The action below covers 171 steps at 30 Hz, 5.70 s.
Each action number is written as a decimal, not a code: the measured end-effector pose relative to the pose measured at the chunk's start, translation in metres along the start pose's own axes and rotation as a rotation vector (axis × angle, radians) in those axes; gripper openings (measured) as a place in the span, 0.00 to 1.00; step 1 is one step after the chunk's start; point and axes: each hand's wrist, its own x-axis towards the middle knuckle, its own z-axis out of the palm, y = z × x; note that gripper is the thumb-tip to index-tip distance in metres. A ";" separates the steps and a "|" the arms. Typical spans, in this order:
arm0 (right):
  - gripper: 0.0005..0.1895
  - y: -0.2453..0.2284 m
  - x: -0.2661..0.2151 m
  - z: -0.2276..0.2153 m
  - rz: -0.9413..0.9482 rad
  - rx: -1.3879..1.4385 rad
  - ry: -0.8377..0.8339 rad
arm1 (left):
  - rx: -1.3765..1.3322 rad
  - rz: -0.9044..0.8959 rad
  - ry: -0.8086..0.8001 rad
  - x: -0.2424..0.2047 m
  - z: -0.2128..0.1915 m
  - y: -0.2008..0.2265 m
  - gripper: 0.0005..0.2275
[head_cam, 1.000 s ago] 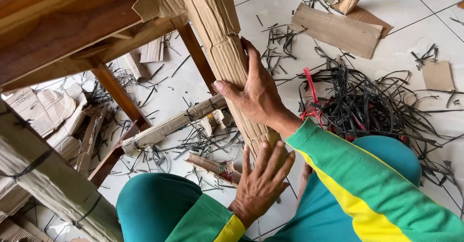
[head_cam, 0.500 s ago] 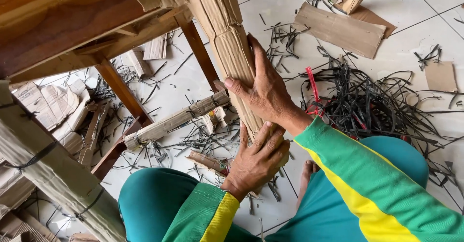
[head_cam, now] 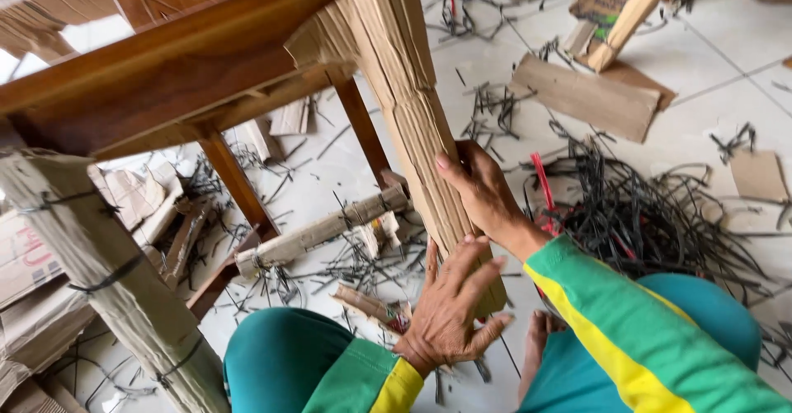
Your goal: The person wraps corrugated cardboard around the legs of a wooden chair and secures it with black plastic ties. They use pliers to cut the ties and continue wrapping additional legs.
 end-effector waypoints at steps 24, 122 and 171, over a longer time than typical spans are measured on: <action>0.32 -0.023 0.015 0.014 0.339 0.491 0.060 | -1.036 -0.855 0.737 0.067 -0.060 -0.041 0.24; 0.44 0.014 -0.113 0.036 0.320 -0.362 0.189 | -0.738 -1.140 0.350 0.024 -0.035 0.036 0.29; 0.35 0.024 -0.103 0.015 0.215 -0.096 0.017 | -1.229 -1.087 0.264 0.039 -0.043 0.026 0.32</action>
